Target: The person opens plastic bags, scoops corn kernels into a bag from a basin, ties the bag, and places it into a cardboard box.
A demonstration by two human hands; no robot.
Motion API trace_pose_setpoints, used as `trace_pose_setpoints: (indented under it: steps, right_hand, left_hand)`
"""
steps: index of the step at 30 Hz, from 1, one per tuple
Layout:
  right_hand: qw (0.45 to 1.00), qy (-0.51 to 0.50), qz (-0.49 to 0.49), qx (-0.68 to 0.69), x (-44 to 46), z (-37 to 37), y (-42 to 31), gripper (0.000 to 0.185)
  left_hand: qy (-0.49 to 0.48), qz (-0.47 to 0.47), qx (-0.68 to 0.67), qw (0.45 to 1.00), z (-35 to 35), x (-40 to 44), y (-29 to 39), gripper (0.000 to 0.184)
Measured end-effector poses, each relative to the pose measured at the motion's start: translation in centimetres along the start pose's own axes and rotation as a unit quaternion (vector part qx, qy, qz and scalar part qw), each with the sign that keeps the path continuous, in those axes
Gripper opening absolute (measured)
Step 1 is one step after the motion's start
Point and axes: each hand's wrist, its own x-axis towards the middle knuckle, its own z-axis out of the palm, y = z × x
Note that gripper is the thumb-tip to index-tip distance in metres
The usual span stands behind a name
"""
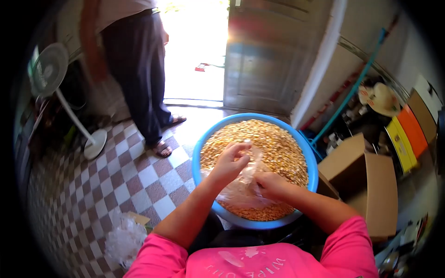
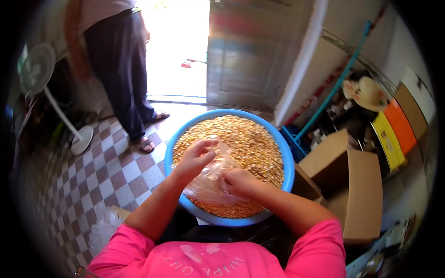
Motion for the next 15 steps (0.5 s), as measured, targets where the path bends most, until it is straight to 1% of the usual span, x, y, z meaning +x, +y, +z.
trace_pose_setpoints:
  steps: [1,2,3,4,5,6,8,9,10,12,14,15]
  right_hand:
    - [1.000,-0.005,0.027,-0.001,0.0,-0.2,-0.4,0.015]
    - [0.999,-0.017,0.025,0.038,0.0,-0.1,-0.2,0.015]
    - [0.996,-0.031,0.024,0.078,0.0,0.1,0.3,0.016]
    - [0.996,-0.009,0.003,0.085,-0.2,0.8,1.0,0.014]
    - [0.995,0.014,-0.016,0.095,0.1,1.2,1.3,0.013]
    - [0.994,-0.002,-0.035,0.100,0.3,1.4,1.4,0.013]
    - [0.990,0.008,0.037,0.134,-0.1,0.7,0.1,0.009]
    - [0.990,-0.003,0.028,0.137,0.0,0.7,0.1,0.009]
    - [0.989,0.000,0.033,0.142,0.0,0.8,0.3,0.008]
    - [0.988,-0.006,0.035,0.148,-0.1,1.0,0.3,0.007]
    - [0.988,0.017,0.027,0.151,0.0,1.1,0.1,0.009]
    - [0.987,0.019,0.036,0.153,0.0,1.0,-0.2,0.012]
  left_hand:
    - [0.027,0.033,0.045,0.998,-1.0,-0.4,1.5,0.031]
    - [0.055,0.050,0.050,0.996,-2.2,-1.1,3.1,0.033]
    - [0.093,0.098,0.121,0.983,-4.0,-1.5,3.2,0.034]
    - [0.126,0.141,0.194,0.963,-5.7,-2.1,3.2,0.035]
    - [0.153,0.124,0.195,0.961,-7.4,-3.0,3.1,0.039]
    - [0.196,0.127,0.260,0.937,-9.0,-4.0,2.8,0.041]
    - [0.266,0.107,0.385,0.877,-12.0,-6.3,-0.1,0.047]
    - [0.272,0.061,0.426,0.861,-13.5,-7.6,-2.2,0.054]
    - [0.257,0.017,0.468,0.845,-15.2,-9.2,-5.4,0.065]
    - [0.248,-0.133,0.491,0.825,-16.7,-13.6,-10.7,0.074]
    - [0.189,-0.295,0.499,0.793,-17.0,-17.8,-14.7,0.084]
    - [0.173,-0.336,0.491,0.785,-16.6,-19.9,-16.5,0.085]
